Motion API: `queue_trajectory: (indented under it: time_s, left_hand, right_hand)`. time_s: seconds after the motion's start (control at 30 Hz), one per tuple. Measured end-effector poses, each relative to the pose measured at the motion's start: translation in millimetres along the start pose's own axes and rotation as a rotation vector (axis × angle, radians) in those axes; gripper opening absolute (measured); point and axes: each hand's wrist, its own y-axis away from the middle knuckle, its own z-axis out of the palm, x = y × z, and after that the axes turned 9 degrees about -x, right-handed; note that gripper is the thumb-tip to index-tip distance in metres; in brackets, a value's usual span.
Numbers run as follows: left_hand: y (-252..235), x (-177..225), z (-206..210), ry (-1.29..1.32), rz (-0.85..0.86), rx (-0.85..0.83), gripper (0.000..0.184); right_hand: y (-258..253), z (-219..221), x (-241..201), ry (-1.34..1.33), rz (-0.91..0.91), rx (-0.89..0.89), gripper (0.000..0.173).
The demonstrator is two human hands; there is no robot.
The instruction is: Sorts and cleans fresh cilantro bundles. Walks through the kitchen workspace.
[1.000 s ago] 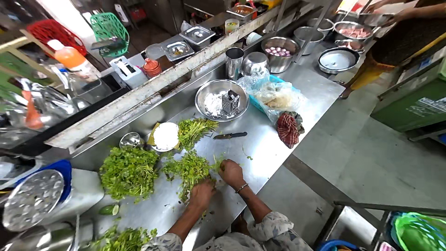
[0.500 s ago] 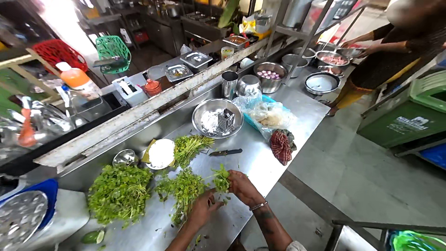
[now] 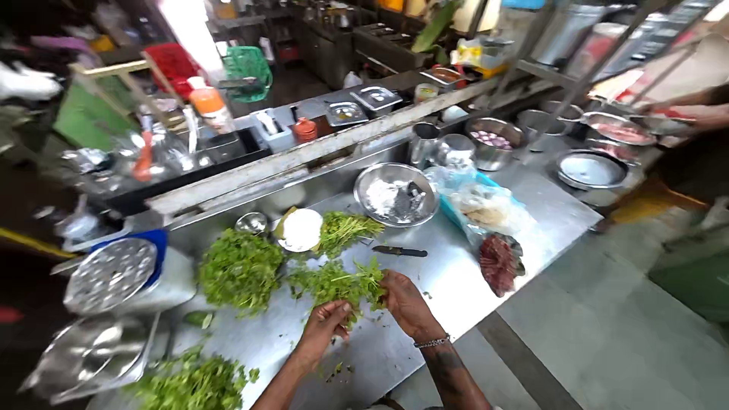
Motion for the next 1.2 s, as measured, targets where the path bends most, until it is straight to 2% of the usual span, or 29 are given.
queue_trajectory:
  time_s: [0.07,0.2,0.37,0.43,0.5,0.57,0.6,0.77,0.87,0.93,1.07,1.13,1.2]
  left_hand:
    - [29,20,-21,-0.007,0.025,0.149,0.028]
    - [122,48,-74,-0.273,0.094,0.435,0.025]
    - [243,52,-138,-0.575,0.098,0.685,0.023]
    - [275,43,-164,-0.668,0.000,0.713,0.028]
    - [301,25,-185,-0.848,-0.255,0.742,0.039]
    - [322,0,-194,-0.965,-0.529,0.785,0.051]
    - [330,-13,-193,-0.945,-0.617,0.818,0.056]
    - [339,-84,-141,-0.600,-0.811,0.970,0.080]
    - [332,-128,-118,-0.508,-0.811,1.026,0.074]
    - [325,-141,-116,-0.508,-0.793,1.070,0.068]
    - [311,-146,-130,-0.543,-0.734,1.054,0.049]
    - [310,-143,-144,-0.559,-0.676,1.052,0.035]
    - [313,-140,-160,-0.605,-0.562,1.054,0.031]
  right_hand:
    - [-13,23,14,0.186,0.047,-0.045,0.018]
    - [-32,93,56,0.398,0.127,-0.219,0.012]
    - [-41,186,122,0.493,0.047,-0.562,0.012]
    - [-47,212,160,0.618,0.042,-0.687,0.014]
    - [-52,225,199,0.869,0.088,-0.797,0.020]
    - [-57,226,229,1.079,0.137,-0.864,0.030]
    - [-59,222,238,1.141,0.134,-0.867,0.031]
    - [-61,176,231,1.151,0.177,-0.750,0.024]
    - [-56,137,216,1.160,0.270,-0.632,0.020]
    - [-54,114,211,1.144,0.324,-0.562,0.019]
    - [-47,90,211,1.121,0.365,-0.516,0.018]
    - [-45,91,215,1.105,0.374,-0.535,0.019]
    - [-42,98,211,1.097,0.358,-0.556,0.021]
